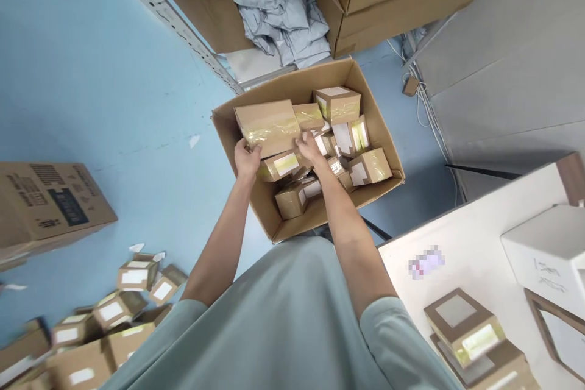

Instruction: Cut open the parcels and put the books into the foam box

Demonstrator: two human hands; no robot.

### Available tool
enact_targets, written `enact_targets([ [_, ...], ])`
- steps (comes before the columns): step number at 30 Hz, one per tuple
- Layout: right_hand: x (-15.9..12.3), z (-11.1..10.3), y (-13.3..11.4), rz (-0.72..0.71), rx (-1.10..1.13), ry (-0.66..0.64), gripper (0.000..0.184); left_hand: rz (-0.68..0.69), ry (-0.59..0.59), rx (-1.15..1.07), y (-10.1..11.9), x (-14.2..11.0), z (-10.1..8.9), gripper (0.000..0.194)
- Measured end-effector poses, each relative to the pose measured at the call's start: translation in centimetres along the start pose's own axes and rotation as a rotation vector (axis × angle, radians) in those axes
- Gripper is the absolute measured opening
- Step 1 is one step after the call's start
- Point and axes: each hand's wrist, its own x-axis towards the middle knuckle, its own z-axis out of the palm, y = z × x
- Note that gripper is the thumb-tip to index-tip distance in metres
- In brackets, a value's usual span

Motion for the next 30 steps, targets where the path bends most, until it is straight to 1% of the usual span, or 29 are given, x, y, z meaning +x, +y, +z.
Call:
enact_targets([
  [2,-0.3,-0.7,0.3,0.036,0.059,-0.006,0.08,-0.031,0.074,0.062,0.6,-0.7,0.3,0.049],
  [3,-0.6,-1.0,0.5,0.023,0.091,-0.01,0.08,-0.028,0.112,0.091,1.0,-1.3,0.2,0.047],
  [5,-1.8,-1.8,0.6,-0.037,0.142,0.005,0.081,0.031,0.17,0.138,2.1,-3.0,-0.3,0.043],
  [7,-3.9,-3.1,0.9,-0.119,0.182,0.038,0.082,0.128,0.213,0.182,3.7,-5.4,-1.1,0.039],
  [8,-5.4,-4.1,1.0,-0.165,0.2,0.06,0.082,0.181,0.223,0.206,4.9,-6.9,-1.5,0.038],
  [10,-9.5,-6.5,1.4,-0.261,0.23,0.119,0.081,0.28,0.209,0.256,7.6,-10.0,-2.1,0.04],
  [12,-14.7,-9.4,2.1,-0.332,0.237,0.192,0.079,0.35,0.179,0.32,10.8,-13.4,-2.0,0.041],
  [14,-21.0,-12.3,3.3,-0.373,0.225,0.278,0.077,0.427,0.144,0.397,13.9,-17.2,-1.0,0.042],
  [17,-31.2,-16.1,6.2,-0.42,0.213,0.441,0.07,0.564,0.079,0.477,17.5,-24.0,1.9,0.045],
  [20,-41.4,-19.3,11.0,-0.362,0.263,0.622,0.065,0.739,-0.053,0.485,19.3,-31.8,6.3,0.043],
  [22,-47.7,-21.1,15.0,-0.298,0.348,0.739,0.063,0.875,-0.166,0.496,19.6,-37.4,9.8,0.043],
  [25,-55.9,-23.0,21.5,-0.216,0.494,0.902,0.064,1.079,-0.331,0.492,19.4,-45.8,15.3,0.043],
  [28,-62.9,-23.8,27.3,-0.145,0.569,1.066,0.065,1.26,-0.503,0.407,18.8,-54.0,20.0,0.037],
  [30,-67.0,-23.8,30.2,-0.096,0.569,1.192,0.062,1.377,-0.626,0.309,18.5,-59.0,22.3,0.033],
])
